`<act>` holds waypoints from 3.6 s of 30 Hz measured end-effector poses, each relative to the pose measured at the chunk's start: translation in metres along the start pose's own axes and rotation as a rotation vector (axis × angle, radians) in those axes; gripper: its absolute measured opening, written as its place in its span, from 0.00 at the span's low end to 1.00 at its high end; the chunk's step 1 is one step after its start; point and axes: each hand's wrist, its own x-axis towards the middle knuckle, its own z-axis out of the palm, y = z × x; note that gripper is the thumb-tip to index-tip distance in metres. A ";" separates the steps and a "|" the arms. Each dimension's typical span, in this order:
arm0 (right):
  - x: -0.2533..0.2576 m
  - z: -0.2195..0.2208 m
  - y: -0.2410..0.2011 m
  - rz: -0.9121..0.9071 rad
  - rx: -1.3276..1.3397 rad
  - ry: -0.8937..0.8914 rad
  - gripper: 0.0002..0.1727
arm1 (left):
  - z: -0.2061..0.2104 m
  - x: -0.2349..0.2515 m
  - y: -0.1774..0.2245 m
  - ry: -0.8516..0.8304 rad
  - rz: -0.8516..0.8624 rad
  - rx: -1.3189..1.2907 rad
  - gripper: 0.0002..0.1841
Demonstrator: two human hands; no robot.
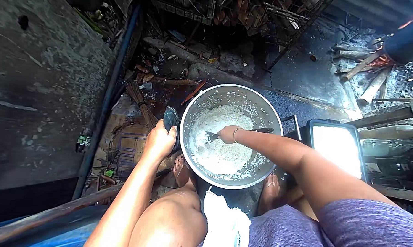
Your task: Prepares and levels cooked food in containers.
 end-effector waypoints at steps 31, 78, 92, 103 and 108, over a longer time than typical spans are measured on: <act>0.040 0.023 -0.025 0.319 0.478 0.037 0.18 | -0.001 0.002 0.003 -0.008 -0.004 -0.018 0.23; -0.032 0.004 0.022 0.308 0.062 -0.025 0.19 | -0.001 0.001 0.000 -0.019 0.003 -0.032 0.21; -0.031 -0.022 -0.057 0.184 -0.148 -0.150 0.14 | -0.003 0.003 -0.002 -0.015 0.019 -0.042 0.22; -0.024 0.020 -0.034 0.020 -0.207 -0.173 0.18 | -0.003 0.002 -0.001 -0.024 0.016 -0.052 0.21; -0.021 0.010 -0.001 0.050 -0.176 -0.029 0.22 | -0.004 0.003 -0.002 -0.031 0.011 -0.046 0.22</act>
